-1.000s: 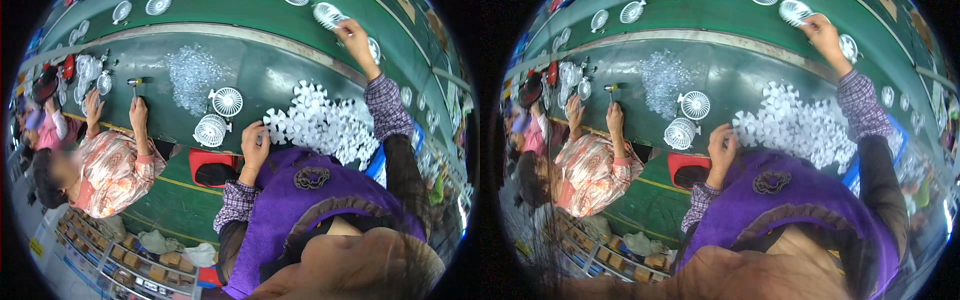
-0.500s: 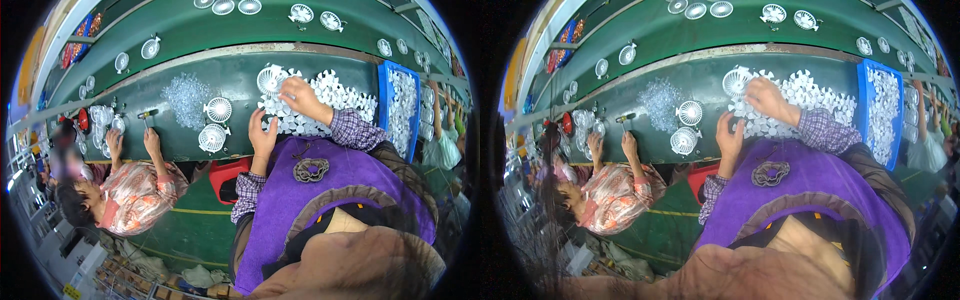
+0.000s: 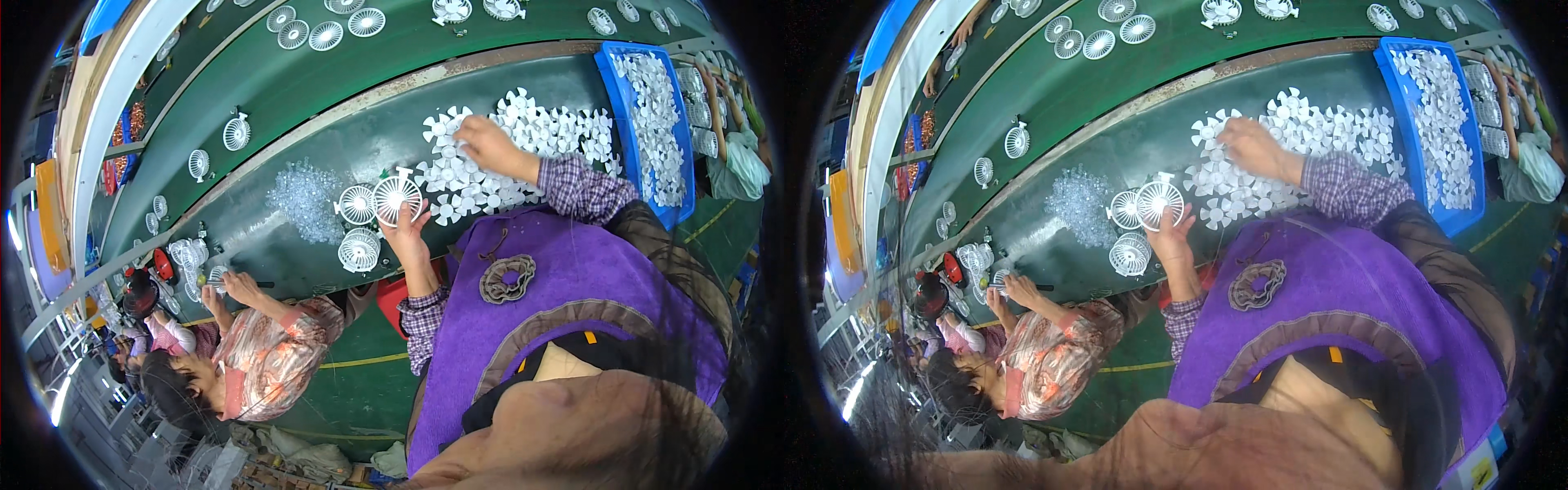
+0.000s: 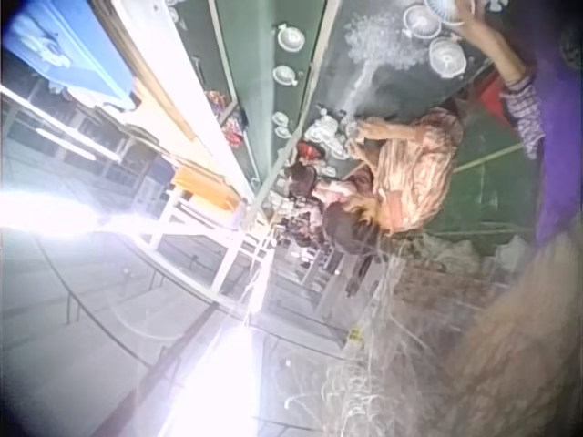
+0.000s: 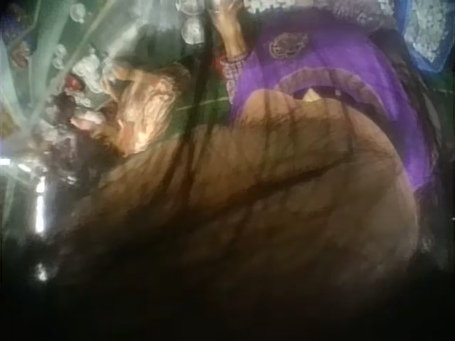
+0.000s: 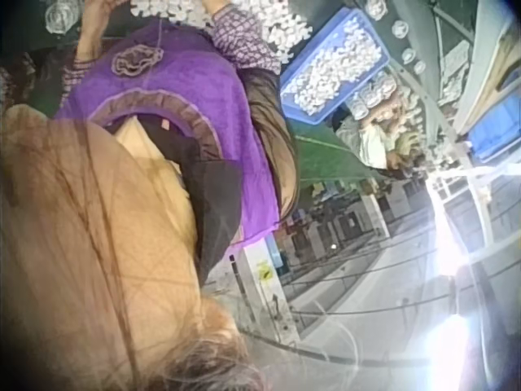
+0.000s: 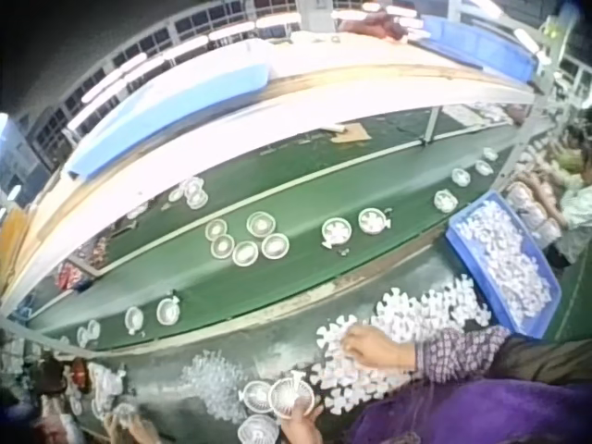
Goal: Assembling small plastic fan components on an assembly line.
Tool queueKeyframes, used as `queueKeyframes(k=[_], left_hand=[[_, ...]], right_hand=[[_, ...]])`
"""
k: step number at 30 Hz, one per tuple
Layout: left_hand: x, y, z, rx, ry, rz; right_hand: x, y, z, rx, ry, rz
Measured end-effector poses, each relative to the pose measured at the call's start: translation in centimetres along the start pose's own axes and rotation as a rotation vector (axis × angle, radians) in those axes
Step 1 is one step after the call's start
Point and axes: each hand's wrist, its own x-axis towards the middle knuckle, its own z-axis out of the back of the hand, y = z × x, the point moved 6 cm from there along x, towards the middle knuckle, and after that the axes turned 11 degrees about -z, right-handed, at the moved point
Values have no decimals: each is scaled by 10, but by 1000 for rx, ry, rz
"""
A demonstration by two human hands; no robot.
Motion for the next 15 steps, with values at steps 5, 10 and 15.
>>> queueKeyframes(k=[5,10,15], left_hand=[[21,-24,-12,-37,139,-3],[44,-42,-24,-355,199,-9],[52,-58,-35,-459,382,25]], right_hand=[[13,-20,-17,-251,126,109],[22,-20,-28,-306,264,114],[23,-27,-30,-293,378,213]])
